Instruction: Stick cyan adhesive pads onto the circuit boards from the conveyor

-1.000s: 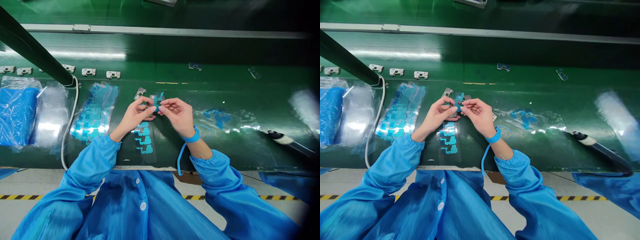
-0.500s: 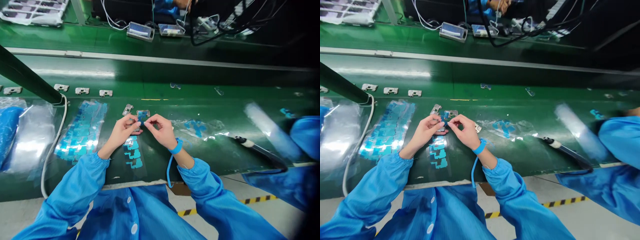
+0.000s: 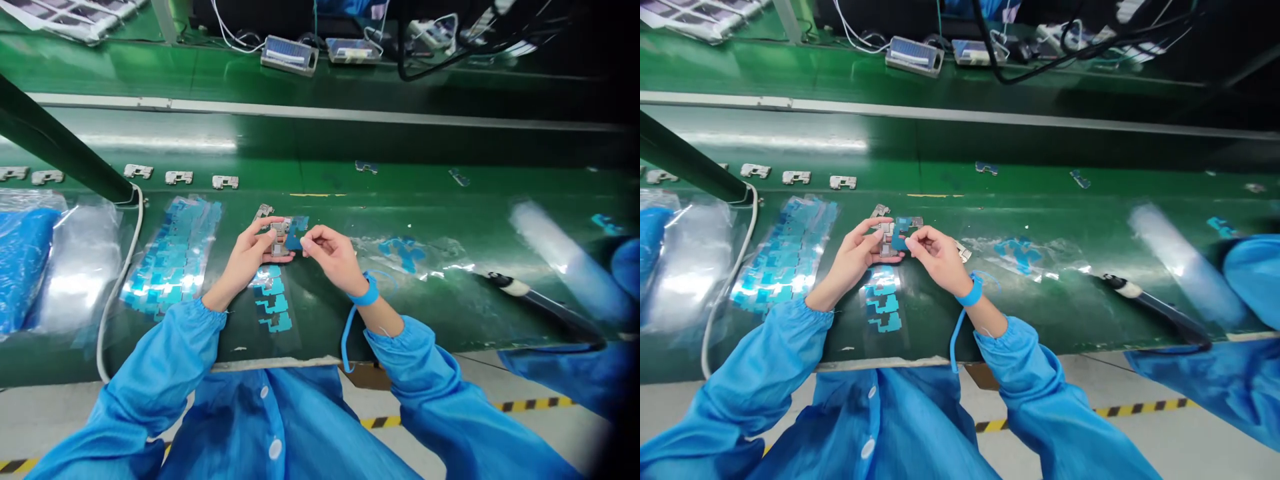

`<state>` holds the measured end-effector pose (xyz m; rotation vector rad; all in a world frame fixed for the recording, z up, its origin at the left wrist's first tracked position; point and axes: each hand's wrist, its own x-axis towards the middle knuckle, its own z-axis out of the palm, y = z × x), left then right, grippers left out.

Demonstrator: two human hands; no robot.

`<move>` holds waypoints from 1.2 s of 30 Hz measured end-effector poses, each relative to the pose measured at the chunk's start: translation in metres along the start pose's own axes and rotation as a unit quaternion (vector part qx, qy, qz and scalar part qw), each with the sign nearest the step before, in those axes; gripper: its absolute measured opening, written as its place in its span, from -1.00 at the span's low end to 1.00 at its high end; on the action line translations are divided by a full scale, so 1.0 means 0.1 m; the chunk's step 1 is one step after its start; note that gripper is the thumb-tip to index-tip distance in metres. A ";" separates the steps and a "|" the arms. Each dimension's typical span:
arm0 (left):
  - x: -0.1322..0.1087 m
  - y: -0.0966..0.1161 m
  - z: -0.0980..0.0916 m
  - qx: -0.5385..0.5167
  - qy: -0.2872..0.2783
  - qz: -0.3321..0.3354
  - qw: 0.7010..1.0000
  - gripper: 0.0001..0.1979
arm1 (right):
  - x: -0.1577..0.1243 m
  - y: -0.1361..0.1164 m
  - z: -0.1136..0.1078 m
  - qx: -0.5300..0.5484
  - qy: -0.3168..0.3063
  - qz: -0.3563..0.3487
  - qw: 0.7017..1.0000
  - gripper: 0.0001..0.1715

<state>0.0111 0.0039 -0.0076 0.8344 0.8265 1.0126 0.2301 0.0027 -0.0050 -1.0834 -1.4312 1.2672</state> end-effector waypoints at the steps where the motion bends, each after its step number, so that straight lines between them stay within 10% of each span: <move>1: 0.00 0.00 0.00 -0.003 -0.004 -0.002 1.000 -0.50 | 0.00 0.00 0.01 0.003 -0.015 0.004 1.000 -0.47; 36: -0.03 0.02 0.10 0.000 -0.017 -0.003 1.000 -0.62 | -0.06 0.13 0.09 -0.029 -0.022 -0.017 0.999 -0.51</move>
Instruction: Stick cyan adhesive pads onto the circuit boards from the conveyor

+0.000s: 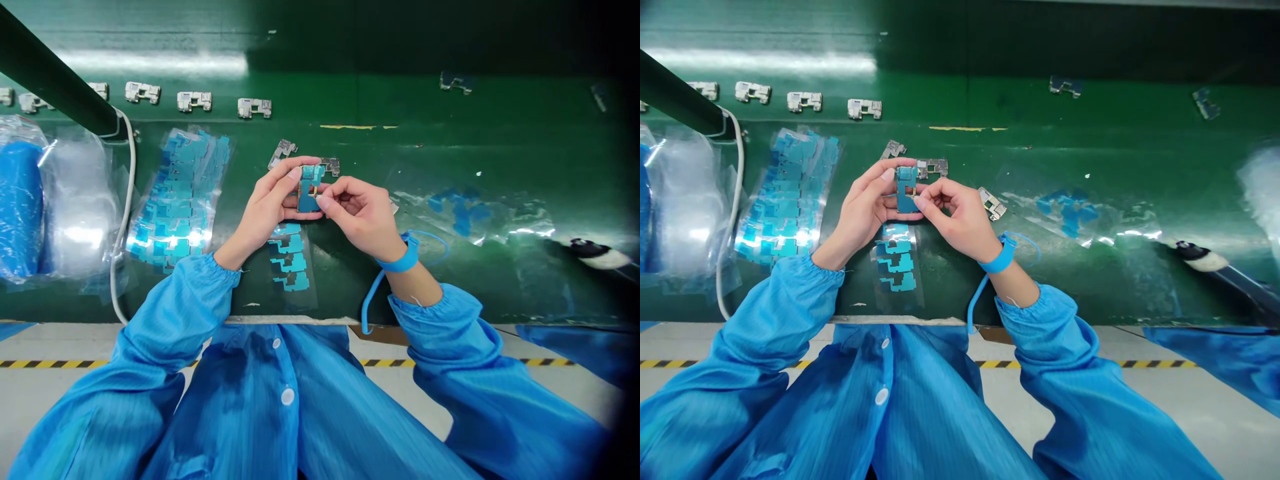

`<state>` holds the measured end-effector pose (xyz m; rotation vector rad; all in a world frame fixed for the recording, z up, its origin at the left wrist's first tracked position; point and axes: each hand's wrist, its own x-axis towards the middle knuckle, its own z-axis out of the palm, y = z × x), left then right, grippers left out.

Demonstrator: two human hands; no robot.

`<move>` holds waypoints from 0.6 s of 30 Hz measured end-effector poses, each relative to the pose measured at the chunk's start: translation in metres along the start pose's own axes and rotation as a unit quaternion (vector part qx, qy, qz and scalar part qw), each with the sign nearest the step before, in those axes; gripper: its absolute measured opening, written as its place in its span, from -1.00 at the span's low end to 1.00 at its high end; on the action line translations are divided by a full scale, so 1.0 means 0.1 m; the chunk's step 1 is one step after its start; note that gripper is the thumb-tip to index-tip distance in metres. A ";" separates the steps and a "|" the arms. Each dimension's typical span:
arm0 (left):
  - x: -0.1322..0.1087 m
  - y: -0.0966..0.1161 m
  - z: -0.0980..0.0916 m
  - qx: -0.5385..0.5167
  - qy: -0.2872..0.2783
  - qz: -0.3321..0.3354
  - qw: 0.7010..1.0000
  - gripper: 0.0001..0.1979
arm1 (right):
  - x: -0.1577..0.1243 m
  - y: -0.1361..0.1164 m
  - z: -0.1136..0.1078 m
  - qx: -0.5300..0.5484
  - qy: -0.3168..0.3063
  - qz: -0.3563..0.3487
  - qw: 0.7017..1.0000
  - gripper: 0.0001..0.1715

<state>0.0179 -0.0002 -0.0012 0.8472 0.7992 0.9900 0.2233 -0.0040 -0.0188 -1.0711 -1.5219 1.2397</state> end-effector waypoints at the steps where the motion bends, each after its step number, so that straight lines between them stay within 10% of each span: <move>1: 0.00 0.00 0.00 0.001 -0.001 0.000 1.000 -0.62 | 0.00 0.00 0.00 0.000 0.002 0.000 1.000 -0.48; 18: -0.01 0.01 0.02 0.003 0.013 -0.019 1.000 -0.62 | 0.00 0.04 0.03 -0.017 0.025 -0.021 0.999 -0.41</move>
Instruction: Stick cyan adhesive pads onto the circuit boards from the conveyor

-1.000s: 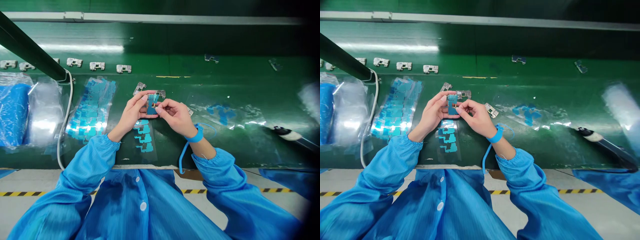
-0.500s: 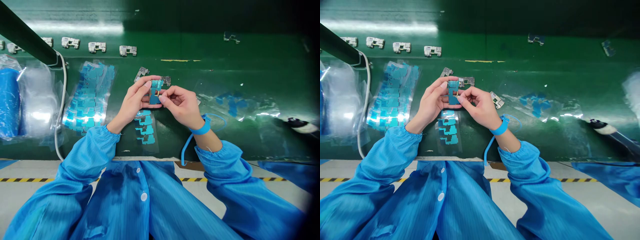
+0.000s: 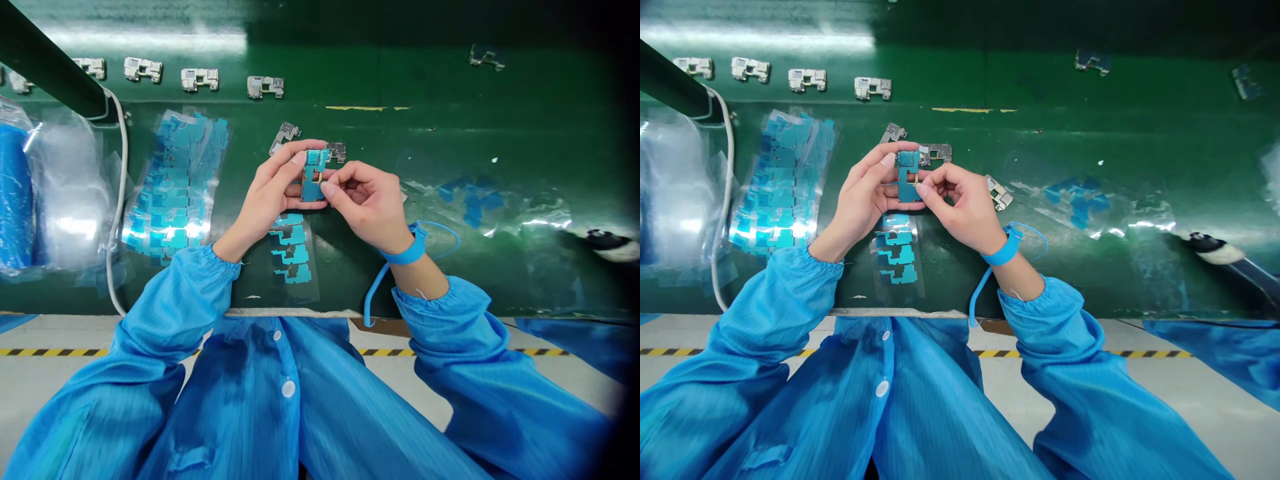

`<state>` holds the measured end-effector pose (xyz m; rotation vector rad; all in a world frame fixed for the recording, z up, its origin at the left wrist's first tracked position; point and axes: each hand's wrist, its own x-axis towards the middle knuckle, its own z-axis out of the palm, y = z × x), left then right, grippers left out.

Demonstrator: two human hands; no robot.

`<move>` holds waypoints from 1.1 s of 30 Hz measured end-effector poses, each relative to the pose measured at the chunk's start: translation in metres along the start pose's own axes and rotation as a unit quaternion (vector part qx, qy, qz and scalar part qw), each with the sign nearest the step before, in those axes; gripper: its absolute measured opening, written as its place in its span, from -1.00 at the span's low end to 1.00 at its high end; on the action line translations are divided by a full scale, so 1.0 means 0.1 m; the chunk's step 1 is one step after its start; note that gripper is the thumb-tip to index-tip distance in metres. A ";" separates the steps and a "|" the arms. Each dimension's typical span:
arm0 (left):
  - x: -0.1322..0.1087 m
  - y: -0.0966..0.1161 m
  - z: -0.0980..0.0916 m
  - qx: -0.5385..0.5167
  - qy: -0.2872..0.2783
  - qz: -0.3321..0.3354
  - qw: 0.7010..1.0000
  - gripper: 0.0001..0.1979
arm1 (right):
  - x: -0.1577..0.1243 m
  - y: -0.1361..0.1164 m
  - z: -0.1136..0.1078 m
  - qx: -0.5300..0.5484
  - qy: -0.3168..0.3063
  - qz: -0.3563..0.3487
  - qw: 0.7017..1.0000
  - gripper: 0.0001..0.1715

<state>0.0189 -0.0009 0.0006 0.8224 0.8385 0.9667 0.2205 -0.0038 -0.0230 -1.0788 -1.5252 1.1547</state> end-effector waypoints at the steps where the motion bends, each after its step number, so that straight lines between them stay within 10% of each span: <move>1: 0.00 0.00 0.00 -0.003 0.002 -0.003 1.000 -0.62 | 0.00 0.00 0.00 -0.001 0.001 -0.002 1.000 -0.41; 33: -0.01 0.00 0.02 -0.004 0.017 -0.013 1.000 -0.60 | 0.00 -0.01 -0.01 -0.002 -0.005 -0.017 1.000 -0.36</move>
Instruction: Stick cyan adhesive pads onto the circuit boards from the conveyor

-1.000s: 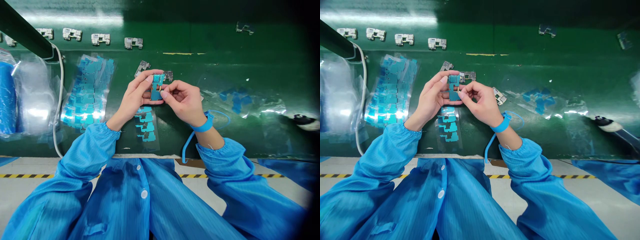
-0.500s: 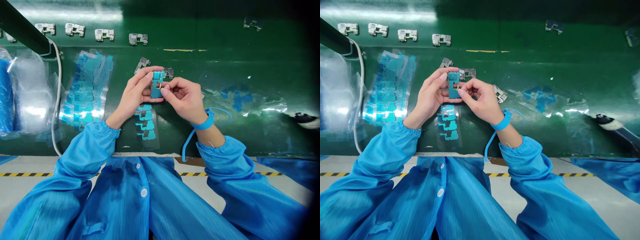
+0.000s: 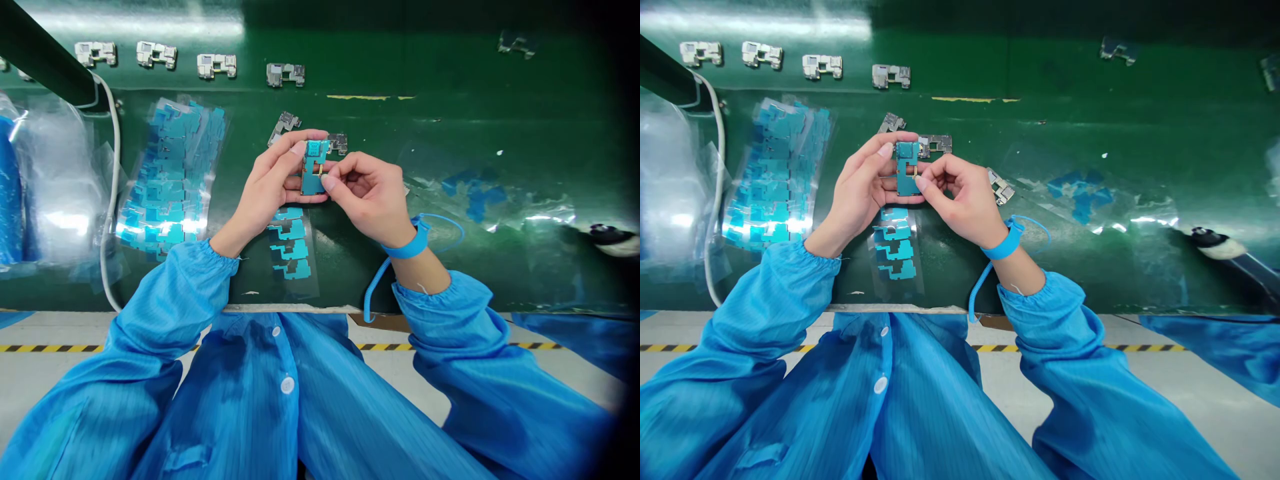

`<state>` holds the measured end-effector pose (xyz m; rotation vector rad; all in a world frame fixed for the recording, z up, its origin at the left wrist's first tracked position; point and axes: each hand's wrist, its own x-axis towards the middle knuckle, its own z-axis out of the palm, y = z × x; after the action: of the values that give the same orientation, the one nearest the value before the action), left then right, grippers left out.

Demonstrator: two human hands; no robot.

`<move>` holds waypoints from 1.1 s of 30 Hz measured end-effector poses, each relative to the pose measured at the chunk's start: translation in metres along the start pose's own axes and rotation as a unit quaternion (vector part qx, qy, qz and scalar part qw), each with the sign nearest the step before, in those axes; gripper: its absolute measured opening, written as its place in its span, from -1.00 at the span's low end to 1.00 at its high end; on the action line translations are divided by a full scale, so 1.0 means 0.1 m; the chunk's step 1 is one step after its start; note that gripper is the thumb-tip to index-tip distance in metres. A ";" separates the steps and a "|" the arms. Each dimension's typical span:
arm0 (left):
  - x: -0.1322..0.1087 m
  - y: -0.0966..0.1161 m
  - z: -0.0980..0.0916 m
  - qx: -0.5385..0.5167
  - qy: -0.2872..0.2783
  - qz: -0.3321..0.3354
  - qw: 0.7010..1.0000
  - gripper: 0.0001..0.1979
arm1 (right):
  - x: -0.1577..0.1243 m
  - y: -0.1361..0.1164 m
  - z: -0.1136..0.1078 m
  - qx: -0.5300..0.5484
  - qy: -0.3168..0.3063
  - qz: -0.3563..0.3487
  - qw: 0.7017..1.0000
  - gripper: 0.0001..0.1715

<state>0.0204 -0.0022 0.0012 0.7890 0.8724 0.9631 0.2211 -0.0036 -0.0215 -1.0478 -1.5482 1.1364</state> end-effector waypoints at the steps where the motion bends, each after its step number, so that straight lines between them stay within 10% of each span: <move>1: 0.00 0.00 0.00 -0.003 0.003 -0.002 1.000 -0.60 | 0.00 0.00 0.00 -0.001 0.000 0.002 1.000 -0.36; 33: 0.14 -0.15 -0.16 0.073 -0.030 0.076 0.994 -0.51 | 0.00 0.08 -0.03 -0.015 -0.004 0.002 1.000 -0.40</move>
<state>0.0159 0.0077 -0.0219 1.0156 0.8466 1.0126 0.2248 -0.0009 -0.0290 -1.0689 -1.5731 1.1247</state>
